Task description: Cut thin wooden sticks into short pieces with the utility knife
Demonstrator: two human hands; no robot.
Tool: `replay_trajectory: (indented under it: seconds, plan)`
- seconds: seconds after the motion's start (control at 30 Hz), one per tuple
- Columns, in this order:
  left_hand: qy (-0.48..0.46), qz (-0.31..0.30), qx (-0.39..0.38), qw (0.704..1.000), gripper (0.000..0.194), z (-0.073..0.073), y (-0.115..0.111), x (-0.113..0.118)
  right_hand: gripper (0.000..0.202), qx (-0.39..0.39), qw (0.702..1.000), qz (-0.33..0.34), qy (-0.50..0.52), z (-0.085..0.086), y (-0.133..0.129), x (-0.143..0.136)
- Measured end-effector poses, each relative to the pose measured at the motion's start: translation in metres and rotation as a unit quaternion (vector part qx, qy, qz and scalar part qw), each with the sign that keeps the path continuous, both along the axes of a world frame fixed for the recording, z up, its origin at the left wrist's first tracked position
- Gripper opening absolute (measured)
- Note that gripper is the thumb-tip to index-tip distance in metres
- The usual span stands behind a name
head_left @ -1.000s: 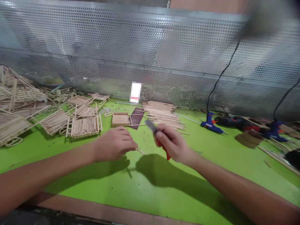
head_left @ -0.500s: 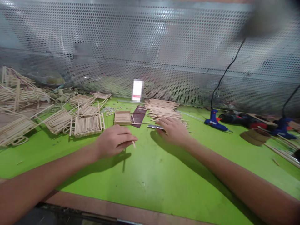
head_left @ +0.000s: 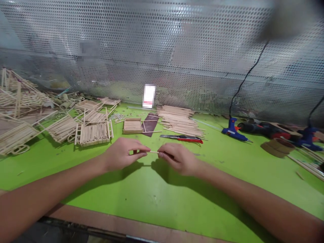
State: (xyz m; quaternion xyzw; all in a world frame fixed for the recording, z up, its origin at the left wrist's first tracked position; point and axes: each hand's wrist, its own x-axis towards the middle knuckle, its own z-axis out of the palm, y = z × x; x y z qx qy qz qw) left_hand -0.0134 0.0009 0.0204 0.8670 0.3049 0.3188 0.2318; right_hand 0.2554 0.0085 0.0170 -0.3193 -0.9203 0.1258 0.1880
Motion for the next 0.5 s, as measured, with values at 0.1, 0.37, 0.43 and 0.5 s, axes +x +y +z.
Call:
replay_trajectory:
  seconds: [0.1, 0.37, 0.43, 0.5]
  plan:
    - [0.042, 0.018, 0.017, 0.999, 0.021, -0.007, 0.005, 0.000, 0.023, 0.013, 0.999, -0.021, -0.035, -0.002, 0.004, 0.001]
    - [0.120, -0.001, 0.046, 0.992, 0.027, -0.012, 0.000, 0.008, 0.027, 0.054, 0.988, -0.040, -0.139, -0.004, -0.006, -0.016]
    - [0.145, -0.005, 0.074, 0.987, 0.031, -0.013, 0.001, 0.005, 0.030, 0.053, 0.982, -0.048, -0.174, -0.003, -0.005, -0.015]
    - [0.167, -0.031, 0.093, 0.981, 0.031, -0.014, 0.002, 0.003, 0.030, 0.045, 0.975, -0.050, -0.214, -0.001, -0.005, -0.014]
